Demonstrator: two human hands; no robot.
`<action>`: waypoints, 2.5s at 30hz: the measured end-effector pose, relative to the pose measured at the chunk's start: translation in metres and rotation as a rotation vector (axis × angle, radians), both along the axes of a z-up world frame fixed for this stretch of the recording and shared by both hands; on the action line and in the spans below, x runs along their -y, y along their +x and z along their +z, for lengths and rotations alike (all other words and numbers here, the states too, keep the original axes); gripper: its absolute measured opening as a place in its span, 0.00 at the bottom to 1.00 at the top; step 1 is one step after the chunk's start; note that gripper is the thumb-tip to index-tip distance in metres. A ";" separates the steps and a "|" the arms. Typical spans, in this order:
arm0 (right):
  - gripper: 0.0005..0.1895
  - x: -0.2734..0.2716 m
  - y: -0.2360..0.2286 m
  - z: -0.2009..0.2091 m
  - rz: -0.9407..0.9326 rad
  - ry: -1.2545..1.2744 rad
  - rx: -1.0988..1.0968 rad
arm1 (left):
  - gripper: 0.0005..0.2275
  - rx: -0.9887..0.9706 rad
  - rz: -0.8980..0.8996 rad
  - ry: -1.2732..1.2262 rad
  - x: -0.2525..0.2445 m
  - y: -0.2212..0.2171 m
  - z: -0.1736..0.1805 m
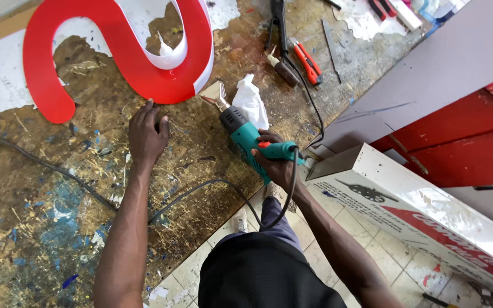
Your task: The person applies a white vinyl strip to the edge of a red curved object on a workbench. They use a white cloth to smooth the vinyl, then use a heat gun to apply heat along the strip, and finally smooth it again with the cloth.
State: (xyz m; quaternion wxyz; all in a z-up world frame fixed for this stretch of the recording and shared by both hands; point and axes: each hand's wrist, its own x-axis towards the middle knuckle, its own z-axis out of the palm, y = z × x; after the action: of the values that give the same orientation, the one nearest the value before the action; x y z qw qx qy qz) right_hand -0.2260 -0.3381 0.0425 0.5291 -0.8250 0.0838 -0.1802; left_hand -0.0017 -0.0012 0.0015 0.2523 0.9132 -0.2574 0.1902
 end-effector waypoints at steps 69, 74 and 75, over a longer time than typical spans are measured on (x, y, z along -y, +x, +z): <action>0.15 -0.008 -0.025 0.032 0.017 -0.116 0.105 | 0.16 -0.037 -0.148 0.056 0.043 0.035 -0.016; 0.13 -0.013 -0.027 0.042 -0.016 -0.066 0.106 | 0.17 -0.041 -0.228 0.048 0.089 0.061 -0.020; 0.13 -0.011 -0.026 0.036 -0.019 -0.067 0.103 | 0.17 -0.044 -0.231 0.047 0.093 0.065 -0.025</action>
State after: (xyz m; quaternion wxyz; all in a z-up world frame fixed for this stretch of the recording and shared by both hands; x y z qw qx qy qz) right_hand -0.2518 -0.3271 0.0784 0.5029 -0.8311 0.0583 -0.2301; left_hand 0.0630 -0.0941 -0.0235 0.2568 0.8870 -0.3598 0.1337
